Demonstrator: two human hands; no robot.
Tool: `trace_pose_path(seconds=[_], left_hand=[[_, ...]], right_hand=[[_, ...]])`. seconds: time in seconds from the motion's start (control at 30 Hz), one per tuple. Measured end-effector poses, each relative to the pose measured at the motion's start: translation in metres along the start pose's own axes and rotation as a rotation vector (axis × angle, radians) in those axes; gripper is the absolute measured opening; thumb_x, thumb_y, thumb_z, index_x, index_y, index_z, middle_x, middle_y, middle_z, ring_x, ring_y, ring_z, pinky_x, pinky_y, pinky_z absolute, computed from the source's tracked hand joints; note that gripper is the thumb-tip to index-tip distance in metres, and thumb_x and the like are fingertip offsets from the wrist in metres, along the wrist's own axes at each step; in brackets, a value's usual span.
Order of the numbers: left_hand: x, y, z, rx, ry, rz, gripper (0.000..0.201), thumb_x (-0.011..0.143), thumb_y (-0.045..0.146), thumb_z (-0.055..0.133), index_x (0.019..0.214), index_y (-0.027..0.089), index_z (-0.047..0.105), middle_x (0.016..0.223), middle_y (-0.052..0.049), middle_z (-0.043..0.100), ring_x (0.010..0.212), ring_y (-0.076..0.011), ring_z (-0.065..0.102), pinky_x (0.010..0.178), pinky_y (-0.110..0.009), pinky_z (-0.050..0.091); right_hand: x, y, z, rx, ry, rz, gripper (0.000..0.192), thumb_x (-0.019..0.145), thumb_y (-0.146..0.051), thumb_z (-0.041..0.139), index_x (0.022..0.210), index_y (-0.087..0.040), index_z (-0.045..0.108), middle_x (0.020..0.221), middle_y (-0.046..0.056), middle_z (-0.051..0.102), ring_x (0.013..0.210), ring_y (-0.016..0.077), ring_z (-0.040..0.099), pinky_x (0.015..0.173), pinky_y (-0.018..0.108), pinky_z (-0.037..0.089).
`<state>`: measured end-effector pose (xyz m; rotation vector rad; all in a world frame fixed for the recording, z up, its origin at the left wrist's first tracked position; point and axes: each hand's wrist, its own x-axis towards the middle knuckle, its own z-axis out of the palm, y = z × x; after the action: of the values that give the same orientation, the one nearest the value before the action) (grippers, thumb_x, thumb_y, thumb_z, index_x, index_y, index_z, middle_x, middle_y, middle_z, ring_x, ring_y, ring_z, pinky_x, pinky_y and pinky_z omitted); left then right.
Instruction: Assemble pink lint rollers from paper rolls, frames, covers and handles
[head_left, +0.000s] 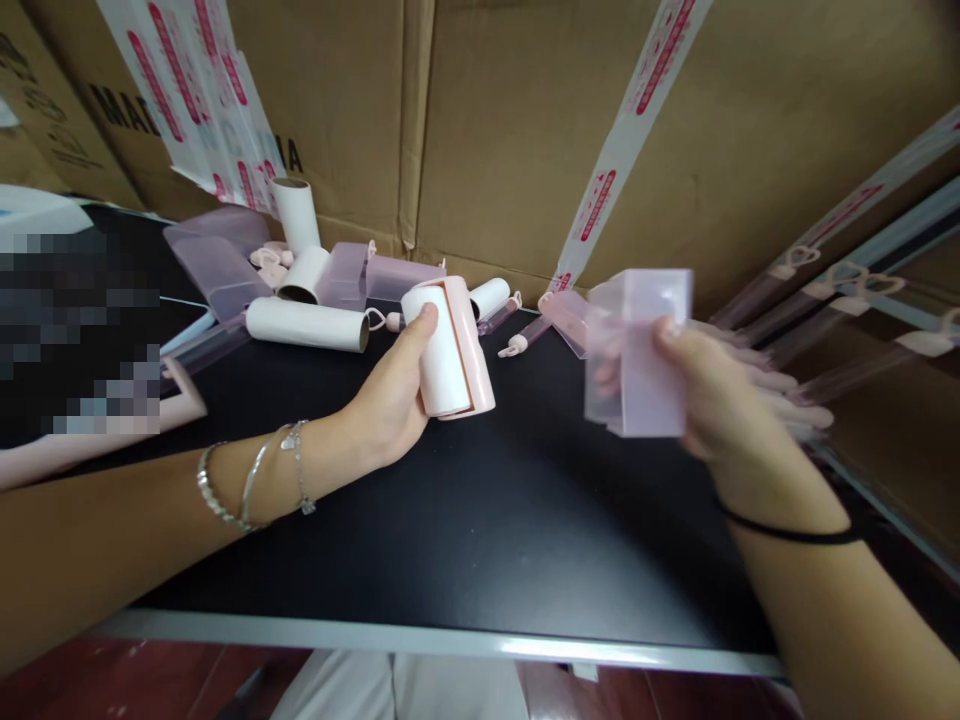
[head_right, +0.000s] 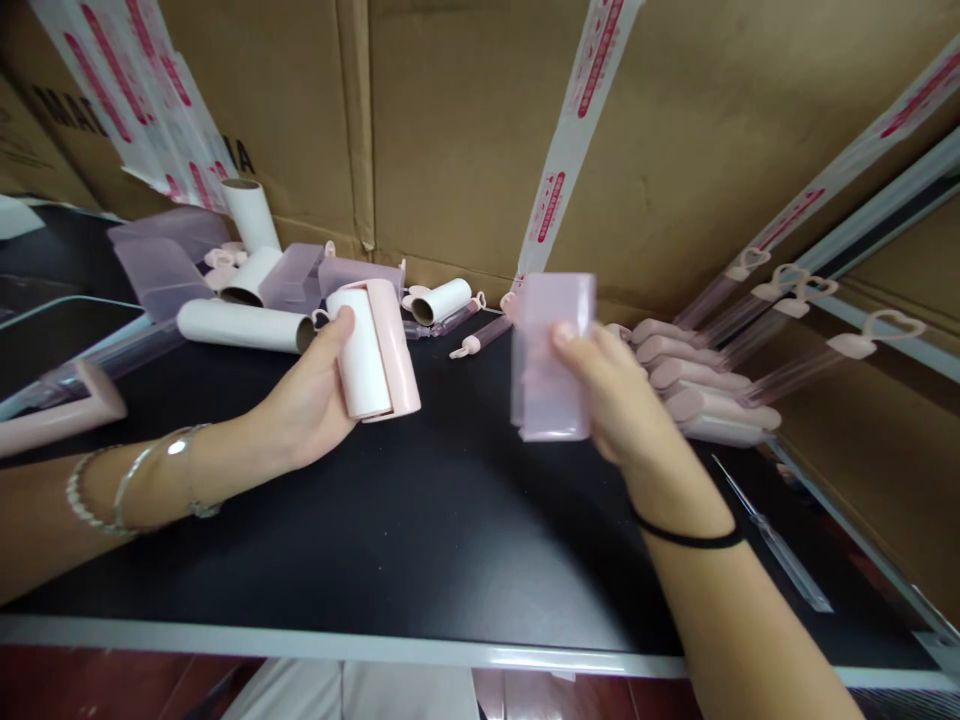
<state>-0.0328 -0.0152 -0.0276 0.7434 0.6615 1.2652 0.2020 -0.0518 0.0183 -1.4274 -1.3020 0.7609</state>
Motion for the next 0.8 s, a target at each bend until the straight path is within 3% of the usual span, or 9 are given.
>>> trace_pose_path(seconds=[0.1,0.2,0.3,0.4,0.47,0.57,0.7,0.8], left_hand=[[-0.002,0.008,0.002,-0.025,-0.095,0.125,0.033,0.089,0.037,0.064,0.118,0.025,0.056,0.129,-0.002,0.065,0.125,-0.0201,0.058,0.101,-0.032,0.052],[-0.01,0.014,0.004,-0.006,-0.086,0.169,0.045,0.081,0.021,0.07,0.12,0.029,0.049,0.132,0.001,0.062,0.127,-0.0212,0.056,0.1,-0.041,0.052],[-0.018,0.012,0.005,0.079,-0.105,0.157,0.05,0.073,0.016,0.074,0.112,0.029,0.046,0.128,0.001,0.061,0.119,-0.0217,0.059,0.091,-0.041,0.055],[-0.024,0.004,0.003,0.329,-0.217,0.163,0.039,0.071,0.028,0.079,0.099,0.022,0.053,0.106,0.001,0.065,0.097,-0.0169,0.063,0.078,-0.027,0.053],[-0.026,0.001,0.002,0.489,-0.267,0.138,0.04,0.07,0.035,0.08,0.1,0.02,0.056,0.095,0.001,0.063,0.083,-0.0135,0.06,0.069,-0.023,0.049],[-0.027,0.003,0.001,0.644,-0.301,0.118,0.046,0.071,0.04,0.079,0.107,0.021,0.058,0.094,0.001,0.063,0.076,-0.0132,0.057,0.066,-0.024,0.046],[-0.022,0.005,-0.002,0.89,-0.332,0.112,0.041,0.067,0.041,0.081,0.097,0.02,0.063,0.092,0.0,0.065,0.084,-0.0177,0.059,0.074,-0.027,0.044],[-0.02,0.002,-0.004,0.847,-0.327,0.086,0.04,0.068,0.038,0.08,0.1,0.02,0.063,0.099,-0.001,0.066,0.091,-0.0193,0.06,0.08,-0.028,0.044]], right_hand=[[-0.023,-0.002,0.036,0.298,-0.327,0.306,0.05,0.065,-0.067,0.07,0.082,-0.021,0.06,0.07,0.004,0.068,0.061,0.0215,0.068,0.052,0.033,0.056],[-0.037,0.005,0.059,0.517,-0.391,0.431,0.048,0.071,-0.066,0.068,0.086,-0.021,0.063,0.087,0.008,0.075,0.08,0.027,0.074,0.066,0.041,0.062],[-0.04,0.013,0.07,0.631,-0.279,0.319,0.054,0.076,-0.067,0.063,0.109,-0.025,0.062,0.107,0.008,0.074,0.097,0.0284,0.072,0.081,0.046,0.061],[-0.036,0.018,0.071,0.591,-0.197,0.039,0.056,0.081,-0.063,0.062,0.124,-0.029,0.055,0.126,0.005,0.067,0.117,0.0262,0.064,0.095,0.045,0.056],[-0.033,0.02,0.069,0.549,-0.152,-0.074,0.056,0.081,-0.06,0.064,0.126,-0.029,0.054,0.129,0.005,0.066,0.122,0.0251,0.061,0.099,0.042,0.053],[-0.031,0.021,0.065,0.51,-0.121,-0.085,0.054,0.081,-0.06,0.063,0.124,-0.027,0.054,0.123,0.006,0.068,0.12,0.0251,0.062,0.099,0.042,0.053],[-0.03,0.025,0.063,0.415,-0.13,-0.114,0.054,0.077,-0.058,0.069,0.118,-0.025,0.055,0.123,0.006,0.065,0.115,0.0238,0.062,0.103,0.042,0.048],[-0.022,0.024,0.053,0.274,-0.1,-0.15,0.056,0.077,-0.062,0.067,0.115,-0.024,0.054,0.119,0.007,0.065,0.111,0.0234,0.062,0.1,0.042,0.049]])
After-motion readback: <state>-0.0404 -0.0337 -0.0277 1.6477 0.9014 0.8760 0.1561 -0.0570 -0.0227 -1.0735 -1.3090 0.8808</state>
